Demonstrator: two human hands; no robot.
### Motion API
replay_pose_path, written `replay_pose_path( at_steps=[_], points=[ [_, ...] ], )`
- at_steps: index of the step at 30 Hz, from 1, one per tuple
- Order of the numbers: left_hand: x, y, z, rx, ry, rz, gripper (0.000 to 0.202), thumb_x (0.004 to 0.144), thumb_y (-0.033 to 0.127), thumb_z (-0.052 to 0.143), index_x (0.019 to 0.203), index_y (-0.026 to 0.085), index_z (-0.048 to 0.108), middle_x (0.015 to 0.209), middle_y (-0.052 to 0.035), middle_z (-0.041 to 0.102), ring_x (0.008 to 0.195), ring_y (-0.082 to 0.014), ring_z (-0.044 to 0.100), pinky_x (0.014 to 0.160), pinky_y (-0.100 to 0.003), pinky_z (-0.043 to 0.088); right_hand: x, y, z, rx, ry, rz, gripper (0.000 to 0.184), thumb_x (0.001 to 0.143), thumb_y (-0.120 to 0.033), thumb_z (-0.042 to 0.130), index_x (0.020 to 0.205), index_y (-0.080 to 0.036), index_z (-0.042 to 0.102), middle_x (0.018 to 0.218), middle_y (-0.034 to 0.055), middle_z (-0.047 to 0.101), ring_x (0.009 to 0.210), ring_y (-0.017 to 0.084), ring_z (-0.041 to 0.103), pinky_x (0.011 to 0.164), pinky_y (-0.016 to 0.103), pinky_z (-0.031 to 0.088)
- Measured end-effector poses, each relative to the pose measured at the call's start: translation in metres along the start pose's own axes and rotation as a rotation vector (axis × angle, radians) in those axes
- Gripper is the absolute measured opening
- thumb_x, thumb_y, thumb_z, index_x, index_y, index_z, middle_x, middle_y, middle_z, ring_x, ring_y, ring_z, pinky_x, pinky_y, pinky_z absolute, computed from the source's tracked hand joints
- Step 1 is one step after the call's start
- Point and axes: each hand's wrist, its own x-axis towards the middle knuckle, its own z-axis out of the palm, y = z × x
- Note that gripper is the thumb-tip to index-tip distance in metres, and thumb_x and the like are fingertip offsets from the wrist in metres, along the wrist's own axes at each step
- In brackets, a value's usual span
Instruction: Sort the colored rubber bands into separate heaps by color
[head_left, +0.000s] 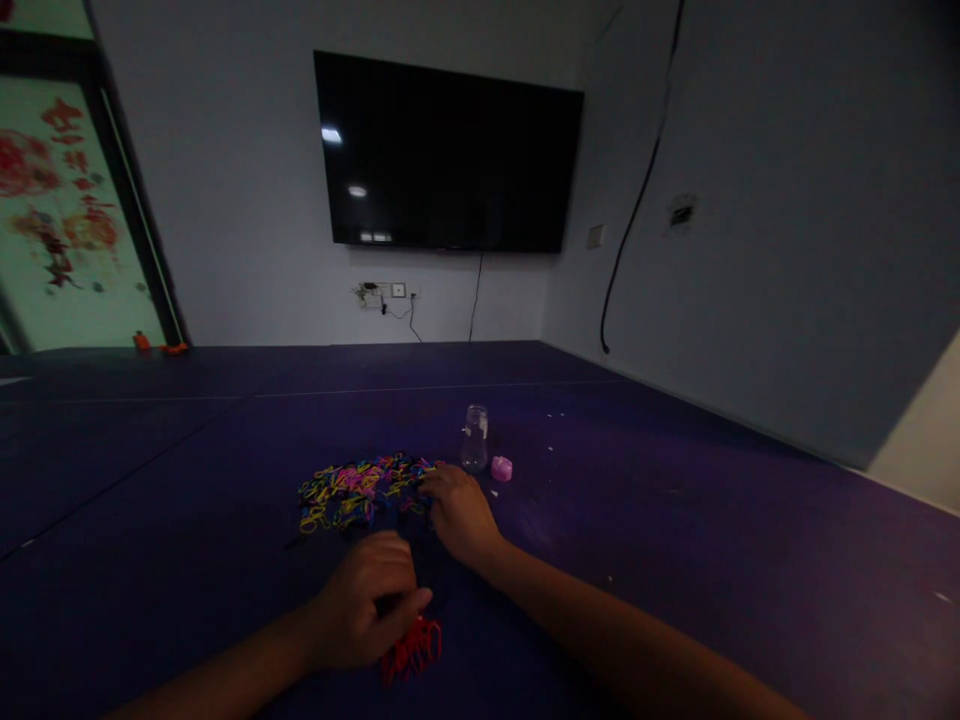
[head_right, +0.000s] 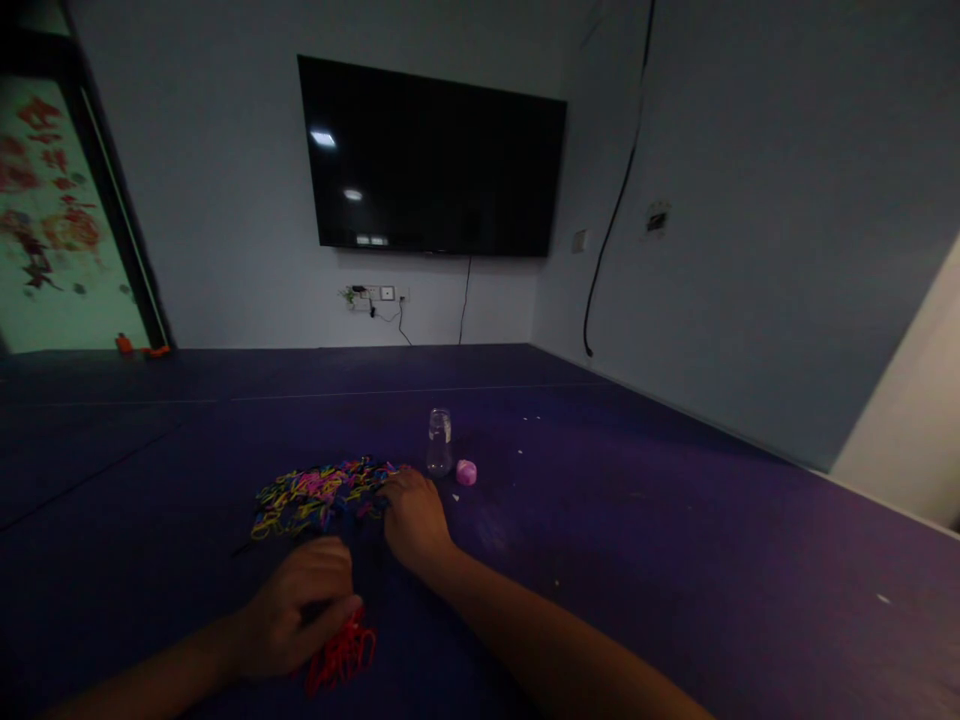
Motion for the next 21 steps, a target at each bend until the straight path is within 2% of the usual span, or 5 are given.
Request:
replay_pose_path(
  at_steps=[5, 9, 13, 17, 21],
  points=[
    [0.0, -0.003, 0.0, 0.023, 0.029, 0.01, 0.042, 0.095, 0.027, 0.034, 0.058, 0.018, 0.053, 0.051, -0.0009, 0.052, 0.054, -0.0142, 0.048, 0.058, -0.03, 0.039, 0.001, 0.004, 0.002, -0.032, 0.04, 0.07, 0.046, 0.076, -0.003, 0.042, 0.114, -0.02, 0.063, 0.121, 0.0077, 0.061, 0.119, 0.021, 0.048, 0.1, 0.038, 0.036],
    [0.002, -0.021, -0.005, 0.082, 0.125, -0.055, 0.034, 0.095, 0.027, 0.035, 0.075, 0.017, 0.061, 0.069, -0.0055, 0.063, 0.069, -0.0176, 0.056, 0.067, -0.032, 0.045, 0.005, 0.008, 0.003, -0.082, -0.032, -0.097, 0.054, 0.076, -0.004, 0.042, 0.127, -0.018, 0.053, 0.13, 0.0085, 0.055, 0.124, 0.021, 0.043, 0.102, 0.038, 0.035],
    [0.002, -0.059, -0.009, 0.28, 0.157, -0.105, 0.027, 0.094, 0.025, 0.038, 0.096, 0.019, 0.064, 0.095, -0.0069, 0.068, 0.094, -0.0212, 0.058, 0.09, -0.041, 0.043, 0.011, 0.012, 0.005, -0.181, -0.103, -0.239, 0.054, 0.078, -0.009, 0.044, 0.131, -0.017, 0.049, 0.135, 0.0084, 0.051, 0.13, 0.023, 0.036, 0.106, 0.042, 0.029],
    [0.0, -0.095, -0.004, 0.45, 0.066, -0.251, 0.031, 0.094, 0.029, 0.037, 0.113, 0.023, 0.06, 0.126, -0.0048, 0.06, 0.121, -0.0254, 0.046, 0.1, -0.049, 0.037, 0.016, 0.018, 0.007, -0.256, -0.131, -0.201, 0.049, 0.082, -0.014, 0.044, 0.13, -0.017, 0.05, 0.137, 0.0088, 0.048, 0.131, 0.026, 0.033, 0.106, 0.046, 0.027],
    [-0.002, -0.108, 0.001, 0.469, -0.078, -0.322, 0.033, 0.095, 0.033, 0.036, 0.119, 0.024, 0.058, 0.135, -0.0026, 0.053, 0.128, -0.0259, 0.039, 0.103, -0.049, 0.034, 0.016, 0.02, 0.009, -0.276, -0.139, -0.183, 0.043, 0.085, -0.017, 0.044, 0.127, -0.02, 0.052, 0.137, 0.0085, 0.047, 0.131, 0.026, 0.034, 0.105, 0.047, 0.027]
  ],
)
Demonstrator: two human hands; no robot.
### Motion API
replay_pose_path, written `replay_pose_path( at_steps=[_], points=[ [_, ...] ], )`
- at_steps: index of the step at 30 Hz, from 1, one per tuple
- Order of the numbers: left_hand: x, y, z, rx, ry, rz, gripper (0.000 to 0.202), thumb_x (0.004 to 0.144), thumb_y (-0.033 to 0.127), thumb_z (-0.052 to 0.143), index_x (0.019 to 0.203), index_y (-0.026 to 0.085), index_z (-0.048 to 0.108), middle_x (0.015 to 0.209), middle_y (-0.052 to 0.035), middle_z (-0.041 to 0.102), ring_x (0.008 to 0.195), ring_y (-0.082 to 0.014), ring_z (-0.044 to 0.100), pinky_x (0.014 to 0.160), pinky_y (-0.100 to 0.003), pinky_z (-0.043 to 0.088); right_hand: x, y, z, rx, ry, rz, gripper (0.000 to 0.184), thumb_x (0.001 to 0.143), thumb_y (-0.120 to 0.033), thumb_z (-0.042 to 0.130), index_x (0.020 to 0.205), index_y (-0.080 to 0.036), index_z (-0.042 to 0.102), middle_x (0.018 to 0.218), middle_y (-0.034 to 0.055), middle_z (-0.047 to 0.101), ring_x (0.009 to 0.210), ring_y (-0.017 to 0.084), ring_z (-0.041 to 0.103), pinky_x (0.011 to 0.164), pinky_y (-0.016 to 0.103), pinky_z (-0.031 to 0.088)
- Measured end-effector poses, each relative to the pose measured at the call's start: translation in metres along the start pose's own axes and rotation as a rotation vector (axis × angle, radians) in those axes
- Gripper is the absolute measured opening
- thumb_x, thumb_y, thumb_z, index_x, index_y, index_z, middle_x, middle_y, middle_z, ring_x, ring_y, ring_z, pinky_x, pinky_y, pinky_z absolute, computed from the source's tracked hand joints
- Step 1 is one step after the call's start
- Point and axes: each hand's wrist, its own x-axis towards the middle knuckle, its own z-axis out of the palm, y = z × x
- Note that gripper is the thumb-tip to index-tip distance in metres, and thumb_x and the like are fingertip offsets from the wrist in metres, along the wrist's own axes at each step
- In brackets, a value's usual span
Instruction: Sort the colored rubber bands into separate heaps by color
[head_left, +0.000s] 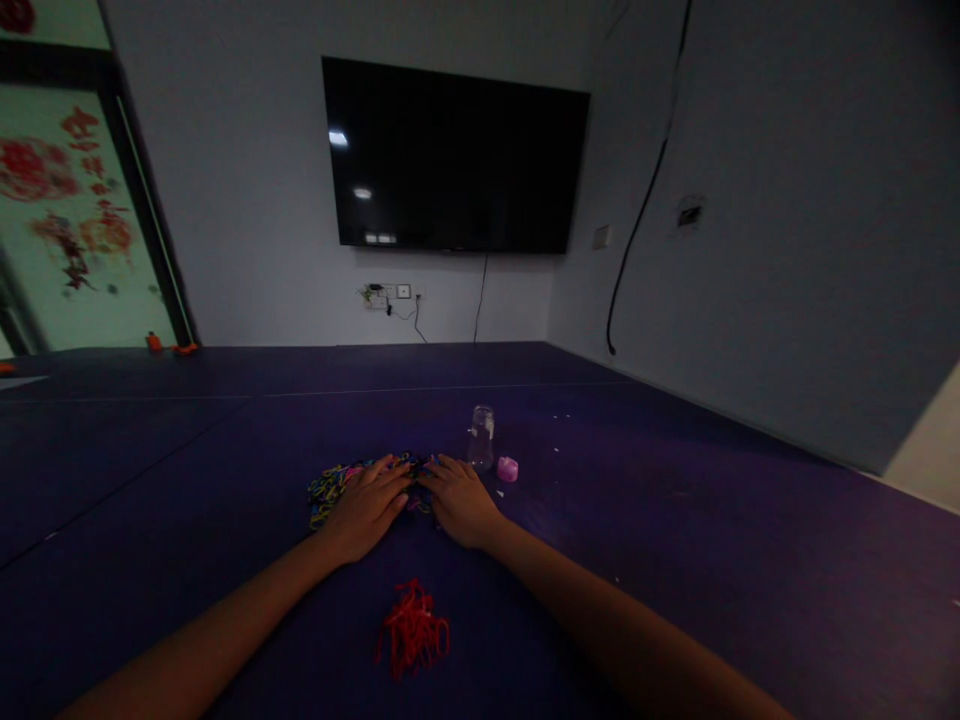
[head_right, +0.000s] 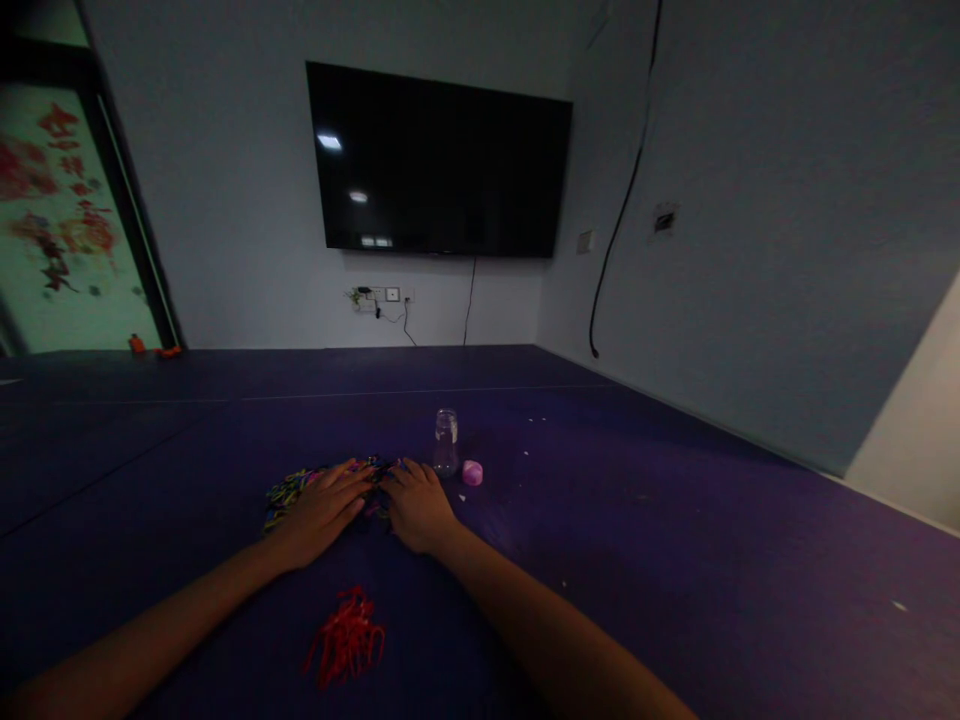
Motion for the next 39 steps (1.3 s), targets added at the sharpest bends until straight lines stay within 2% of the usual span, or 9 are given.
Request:
replay_pose_path(
  at_steps=[7, 14, 23, 32, 35, 39],
  points=[
    [0.0006, -0.0008, 0.0021, 0.021, -0.002, -0.016, 0.037, 0.095, 0.033, 0.034, 0.119, 0.021, 0.059, 0.125, -0.0063, 0.06, 0.124, -0.0246, 0.044, 0.104, -0.048, 0.034, -0.0012, 0.0007, 0.002, 0.015, 0.032, 0.017, 0.039, 0.086, -0.017, 0.044, 0.123, -0.019, 0.056, 0.133, 0.0091, 0.051, 0.129, 0.025, 0.036, 0.105, 0.044, 0.03],
    [-0.0022, 0.0031, -0.0033, 0.033, 0.014, -0.02, 0.037, 0.095, 0.034, 0.035, 0.115, 0.016, 0.061, 0.122, -0.0095, 0.061, 0.121, -0.0249, 0.047, 0.103, -0.046, 0.036, -0.0022, 0.0024, 0.0027, 0.047, 0.04, -0.009, 0.041, 0.085, -0.013, 0.044, 0.125, -0.015, 0.055, 0.132, 0.012, 0.052, 0.128, 0.024, 0.038, 0.106, 0.043, 0.031],
    [-0.004, 0.0015, -0.0016, -0.005, 0.109, 0.009, 0.037, 0.095, 0.034, 0.034, 0.116, 0.019, 0.06, 0.119, -0.0075, 0.063, 0.116, -0.0232, 0.052, 0.101, -0.044, 0.04, -0.0032, 0.0009, 0.0009, 0.108, 0.091, -0.062, 0.045, 0.084, -0.008, 0.042, 0.128, -0.011, 0.052, 0.133, 0.0132, 0.052, 0.127, 0.023, 0.041, 0.106, 0.04, 0.034],
    [-0.004, 0.0056, -0.005, -0.015, 0.114, 0.032, 0.036, 0.094, 0.031, 0.035, 0.117, 0.019, 0.059, 0.119, -0.0083, 0.063, 0.114, -0.0229, 0.053, 0.1, -0.045, 0.041, -0.0019, 0.0076, 0.0066, 0.116, 0.125, -0.098, 0.051, 0.078, -0.003, 0.044, 0.126, -0.012, 0.054, 0.13, 0.0141, 0.054, 0.125, 0.023, 0.044, 0.105, 0.042, 0.035],
    [-0.0039, 0.0055, -0.0055, -0.009, 0.158, 0.011, 0.034, 0.092, 0.029, 0.037, 0.118, 0.019, 0.058, 0.117, -0.0084, 0.064, 0.112, -0.0232, 0.054, 0.099, -0.045, 0.042, -0.0007, 0.0083, 0.0068, 0.112, 0.122, -0.079, 0.052, 0.076, -0.002, 0.044, 0.126, -0.011, 0.054, 0.131, 0.0142, 0.054, 0.125, 0.022, 0.044, 0.106, 0.041, 0.035],
    [-0.0046, 0.0009, -0.0044, 0.013, 0.203, -0.082, 0.03, 0.087, 0.025, 0.044, 0.111, 0.017, 0.061, 0.111, -0.0111, 0.065, 0.109, -0.0267, 0.055, 0.095, -0.048, 0.044, -0.0006, 0.0069, 0.0049, 0.14, 0.137, -0.055, 0.05, 0.077, -0.004, 0.042, 0.124, -0.011, 0.056, 0.129, 0.0134, 0.055, 0.124, 0.022, 0.045, 0.104, 0.038, 0.037]
  ],
)
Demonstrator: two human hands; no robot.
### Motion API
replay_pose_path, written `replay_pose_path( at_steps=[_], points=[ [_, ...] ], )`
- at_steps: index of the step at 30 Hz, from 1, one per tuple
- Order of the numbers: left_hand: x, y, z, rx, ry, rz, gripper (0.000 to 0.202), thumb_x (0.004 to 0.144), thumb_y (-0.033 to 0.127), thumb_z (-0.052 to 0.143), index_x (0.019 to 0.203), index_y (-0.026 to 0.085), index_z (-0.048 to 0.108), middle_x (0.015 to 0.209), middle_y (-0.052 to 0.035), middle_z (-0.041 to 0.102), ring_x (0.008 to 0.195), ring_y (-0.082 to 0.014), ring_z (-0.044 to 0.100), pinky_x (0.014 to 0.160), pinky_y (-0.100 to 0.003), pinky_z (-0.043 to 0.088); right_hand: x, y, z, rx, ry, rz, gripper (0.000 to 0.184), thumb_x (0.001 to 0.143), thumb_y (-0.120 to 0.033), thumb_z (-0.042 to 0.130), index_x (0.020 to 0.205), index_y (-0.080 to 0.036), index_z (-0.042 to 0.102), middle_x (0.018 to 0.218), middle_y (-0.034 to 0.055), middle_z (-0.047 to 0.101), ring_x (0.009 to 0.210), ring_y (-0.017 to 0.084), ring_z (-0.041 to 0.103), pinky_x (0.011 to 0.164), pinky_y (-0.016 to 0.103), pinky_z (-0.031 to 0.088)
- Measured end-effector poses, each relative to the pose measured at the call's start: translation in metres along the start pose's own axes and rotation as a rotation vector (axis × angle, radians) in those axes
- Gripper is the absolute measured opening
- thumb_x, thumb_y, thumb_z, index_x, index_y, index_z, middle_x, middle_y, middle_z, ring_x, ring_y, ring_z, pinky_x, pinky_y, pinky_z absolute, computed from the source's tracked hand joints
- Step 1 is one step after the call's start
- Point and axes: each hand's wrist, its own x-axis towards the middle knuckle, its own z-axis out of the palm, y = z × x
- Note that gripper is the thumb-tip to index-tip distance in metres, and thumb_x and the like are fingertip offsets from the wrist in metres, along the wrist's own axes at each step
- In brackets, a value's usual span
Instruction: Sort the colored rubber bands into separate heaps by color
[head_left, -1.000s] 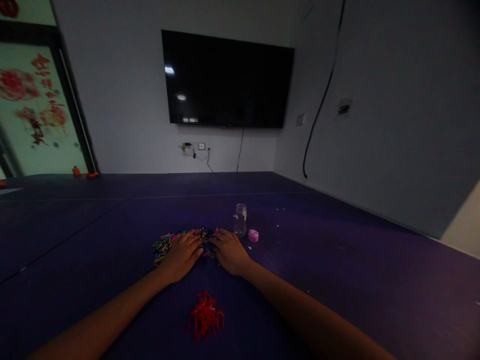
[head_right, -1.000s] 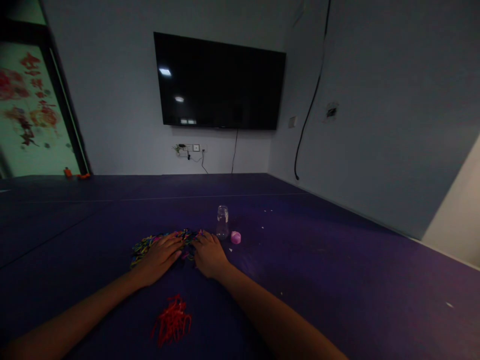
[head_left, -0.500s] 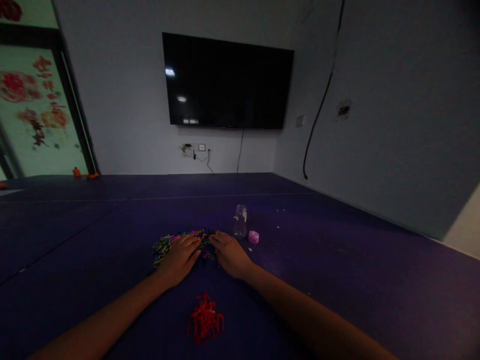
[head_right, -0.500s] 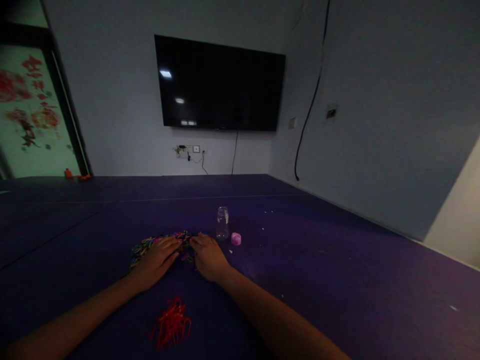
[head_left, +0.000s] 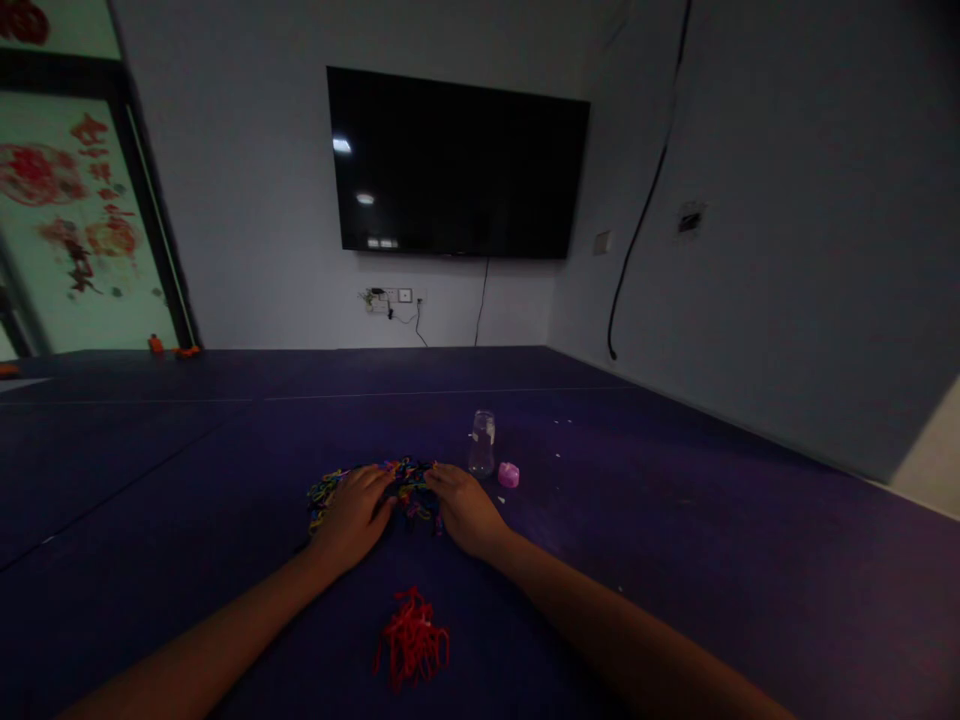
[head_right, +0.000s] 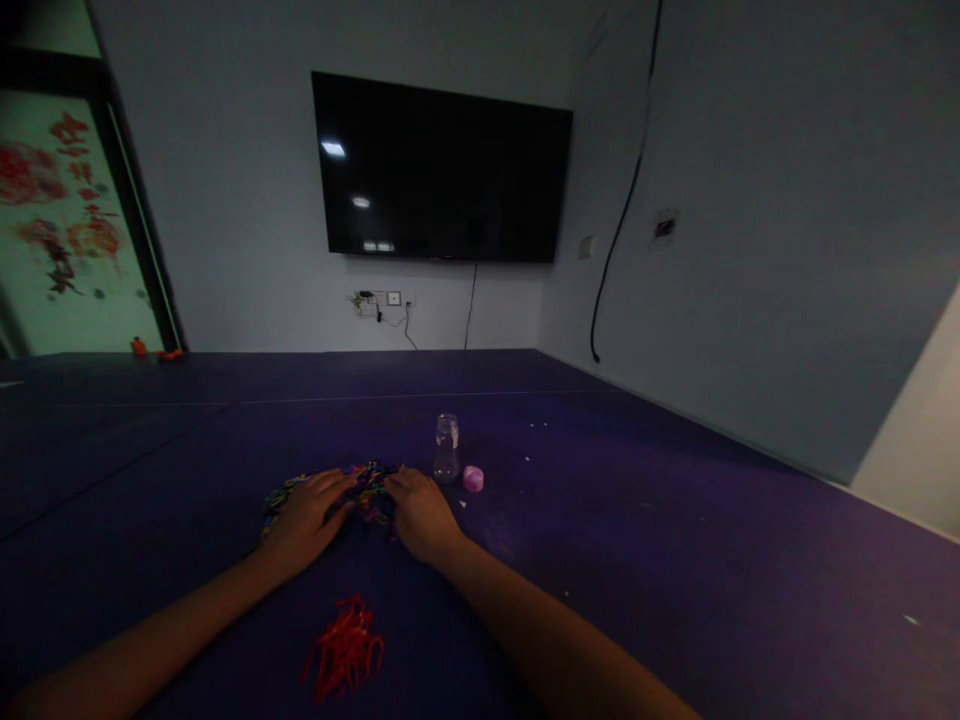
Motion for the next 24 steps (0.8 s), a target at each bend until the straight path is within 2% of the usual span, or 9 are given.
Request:
replay_pose_path(
  at_steps=[5, 7, 11, 13, 18, 24],
  points=[
    [0.0, -0.002, -0.001, -0.011, 0.022, -0.078, 0.024, 0.084, 0.022, 0.048, 0.103, 0.018, 0.064, 0.109, -0.0107, 0.064, 0.109, -0.0278, 0.055, 0.095, -0.048, 0.044, -0.002, -0.005, -0.006, 0.011, -0.021, -0.019, 0.051, 0.076, -0.003, 0.042, 0.125, -0.01, 0.056, 0.129, 0.0127, 0.055, 0.123, 0.021, 0.046, 0.104, 0.037, 0.037],
    [0.001, 0.001, -0.003, -0.027, 0.013, -0.042, 0.021, 0.084, 0.021, 0.049, 0.098, 0.018, 0.065, 0.11, -0.0108, 0.064, 0.109, -0.0274, 0.054, 0.095, -0.047, 0.044, -0.002, -0.006, -0.007, -0.007, -0.034, -0.025, 0.053, 0.075, -0.002, 0.043, 0.126, -0.009, 0.055, 0.13, 0.0133, 0.054, 0.124, 0.022, 0.045, 0.105, 0.037, 0.035],
    [0.002, 0.01, -0.008, -0.075, -0.08, 0.149, 0.016, 0.084, 0.018, 0.052, 0.092, 0.02, 0.065, 0.104, -0.0073, 0.066, 0.108, -0.0253, 0.055, 0.097, -0.047, 0.042, -0.003, -0.008, -0.006, -0.033, -0.053, -0.023, 0.055, 0.074, -0.003, 0.045, 0.128, -0.01, 0.052, 0.132, 0.0127, 0.053, 0.127, 0.023, 0.042, 0.106, 0.039, 0.034],
    [0.002, 0.013, -0.01, -0.082, -0.118, 0.198, 0.017, 0.083, 0.016, 0.053, 0.093, 0.021, 0.066, 0.1, -0.0061, 0.067, 0.107, -0.0248, 0.055, 0.097, -0.047, 0.041, -0.003, -0.008, -0.005, -0.04, -0.058, -0.029, 0.055, 0.074, -0.002, 0.044, 0.128, -0.01, 0.051, 0.132, 0.0121, 0.053, 0.128, 0.023, 0.041, 0.106, 0.039, 0.033],
    [0.001, 0.013, -0.012, -0.077, -0.156, 0.19, 0.019, 0.084, 0.018, 0.052, 0.091, 0.022, 0.069, 0.096, -0.0058, 0.069, 0.11, -0.0263, 0.054, 0.097, -0.049, 0.041, -0.003, -0.008, -0.004, -0.051, -0.063, -0.034, 0.055, 0.074, -0.002, 0.046, 0.127, -0.012, 0.052, 0.131, 0.0124, 0.053, 0.126, 0.022, 0.043, 0.106, 0.04, 0.033],
    [0.002, 0.012, -0.01, -0.073, -0.158, 0.18, 0.021, 0.085, 0.02, 0.052, 0.097, 0.02, 0.069, 0.1, -0.0073, 0.068, 0.106, -0.0253, 0.056, 0.095, -0.047, 0.043, -0.003, -0.009, -0.005, -0.051, -0.063, -0.035, 0.055, 0.073, -0.002, 0.047, 0.128, -0.011, 0.052, 0.131, 0.0119, 0.054, 0.125, 0.022, 0.044, 0.106, 0.039, 0.033]
  ],
)
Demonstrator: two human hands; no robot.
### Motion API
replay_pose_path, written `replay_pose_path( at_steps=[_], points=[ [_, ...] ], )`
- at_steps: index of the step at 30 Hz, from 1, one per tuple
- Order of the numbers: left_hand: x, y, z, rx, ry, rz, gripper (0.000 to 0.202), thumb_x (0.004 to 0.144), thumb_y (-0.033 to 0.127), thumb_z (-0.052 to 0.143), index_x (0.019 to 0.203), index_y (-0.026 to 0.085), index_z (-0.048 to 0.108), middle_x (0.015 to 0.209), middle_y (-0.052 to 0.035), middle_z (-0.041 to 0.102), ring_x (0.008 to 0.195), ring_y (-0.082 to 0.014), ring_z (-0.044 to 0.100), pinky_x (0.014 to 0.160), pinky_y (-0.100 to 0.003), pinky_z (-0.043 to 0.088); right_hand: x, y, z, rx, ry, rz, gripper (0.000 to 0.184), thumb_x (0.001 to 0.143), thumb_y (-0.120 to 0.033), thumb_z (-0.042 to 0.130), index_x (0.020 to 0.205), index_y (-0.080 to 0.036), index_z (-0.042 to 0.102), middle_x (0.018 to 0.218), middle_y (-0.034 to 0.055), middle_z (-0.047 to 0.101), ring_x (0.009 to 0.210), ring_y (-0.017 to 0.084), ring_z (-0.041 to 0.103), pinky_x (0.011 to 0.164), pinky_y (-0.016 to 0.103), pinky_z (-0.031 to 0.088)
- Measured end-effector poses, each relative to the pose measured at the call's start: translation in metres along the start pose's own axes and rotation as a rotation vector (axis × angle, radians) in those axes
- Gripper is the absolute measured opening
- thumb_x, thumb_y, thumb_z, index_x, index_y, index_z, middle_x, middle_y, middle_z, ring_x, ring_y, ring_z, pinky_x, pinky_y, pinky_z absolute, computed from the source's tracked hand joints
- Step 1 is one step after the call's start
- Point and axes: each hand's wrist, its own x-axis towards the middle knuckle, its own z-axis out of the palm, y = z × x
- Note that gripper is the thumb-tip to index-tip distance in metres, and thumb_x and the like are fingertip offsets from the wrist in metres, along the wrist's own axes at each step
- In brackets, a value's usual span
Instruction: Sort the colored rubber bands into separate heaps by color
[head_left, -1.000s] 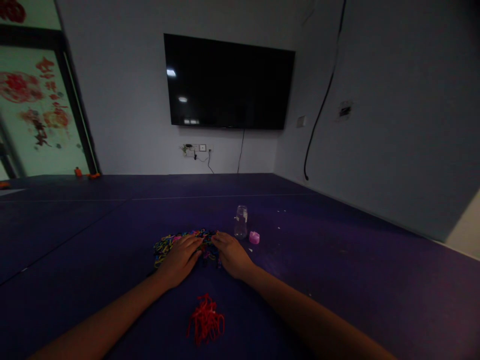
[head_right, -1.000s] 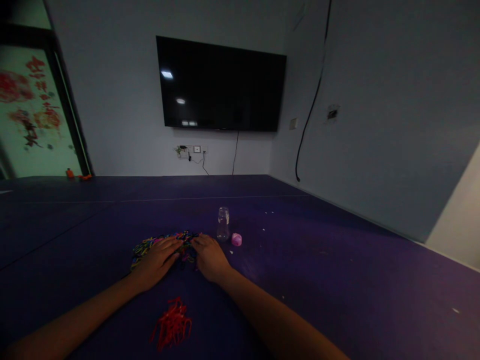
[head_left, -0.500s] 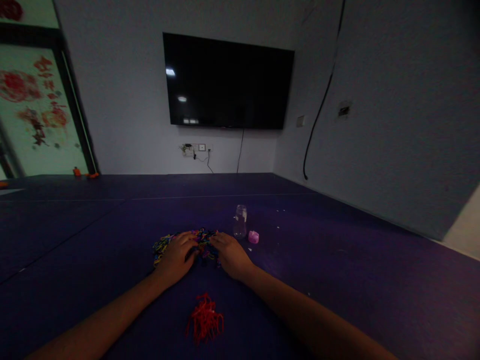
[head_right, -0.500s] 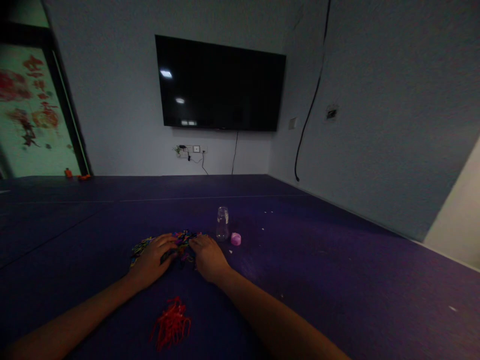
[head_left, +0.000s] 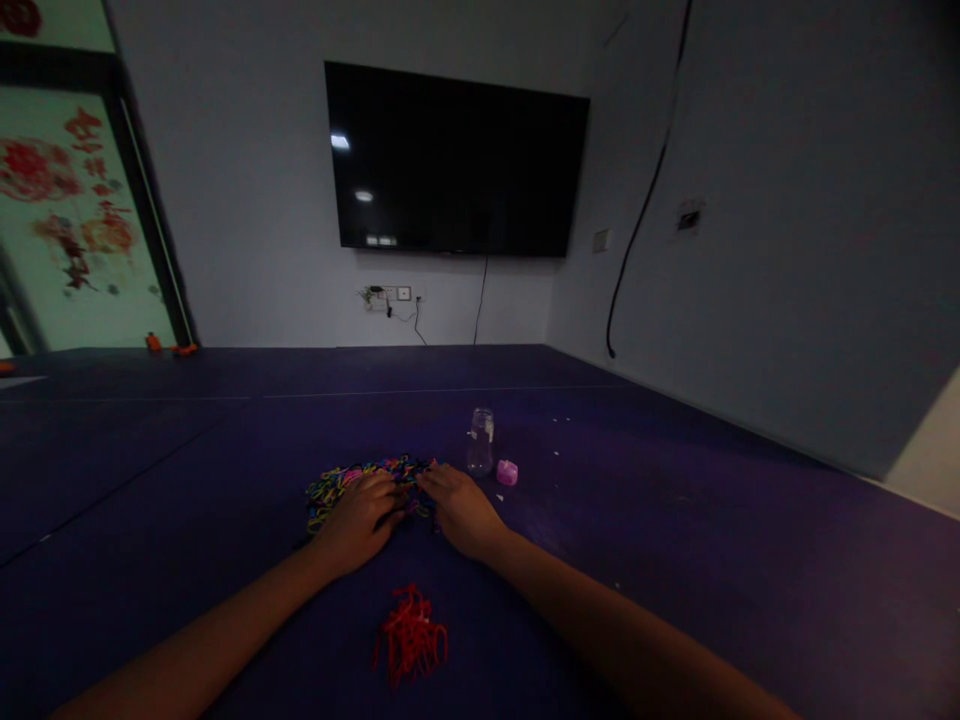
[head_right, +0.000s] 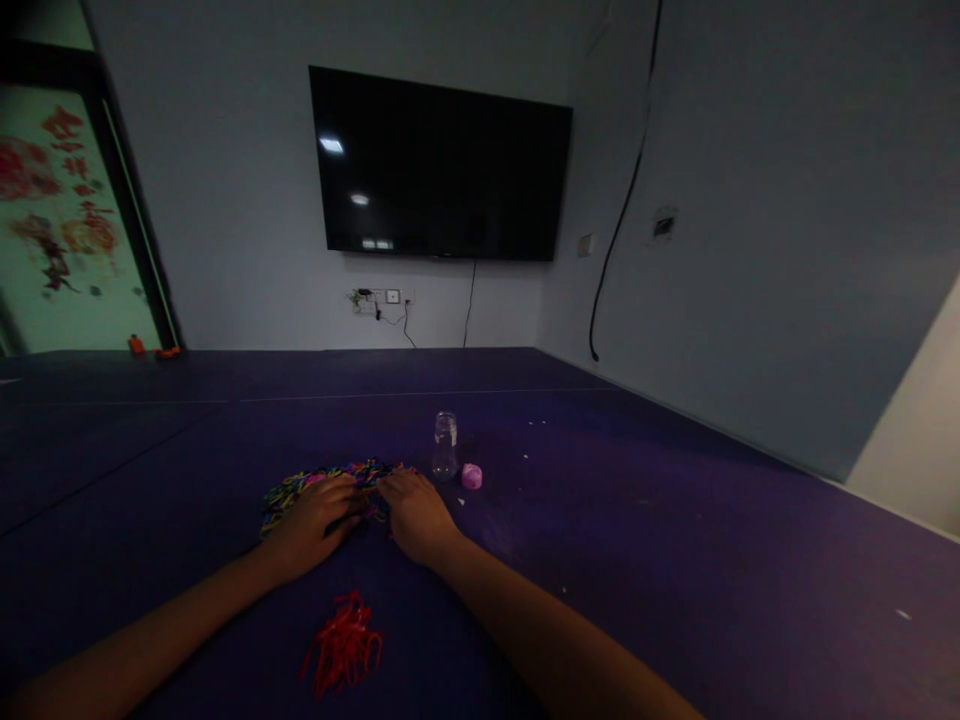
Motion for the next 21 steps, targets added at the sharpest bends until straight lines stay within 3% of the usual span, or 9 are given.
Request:
replay_pose_path(
  at_steps=[13, 21],
  points=[
    [-0.0011, -0.0024, 0.0026, -0.038, 0.054, -0.031, 0.03, 0.086, 0.02, 0.046, 0.11, 0.019, 0.063, 0.113, -0.0102, 0.064, 0.108, -0.0243, 0.056, 0.096, -0.044, 0.043, -0.0001, -0.0032, -0.0032, 0.0, -0.005, 0.016, 0.054, 0.075, -0.002, 0.044, 0.127, -0.012, 0.053, 0.13, 0.0113, 0.055, 0.125, 0.023, 0.044, 0.106, 0.04, 0.033],
    [-0.0014, -0.0062, 0.0039, -0.057, -0.04, 0.018, 0.04, 0.087, 0.018, 0.046, 0.126, 0.022, 0.053, 0.124, -0.0097, 0.059, 0.119, -0.0245, 0.049, 0.102, -0.046, 0.038, -0.0006, -0.0006, 0.0001, -0.022, 0.004, 0.003, 0.055, 0.074, -0.003, 0.048, 0.128, -0.011, 0.052, 0.131, 0.012, 0.054, 0.125, 0.022, 0.044, 0.106, 0.039, 0.033]
  ],
)
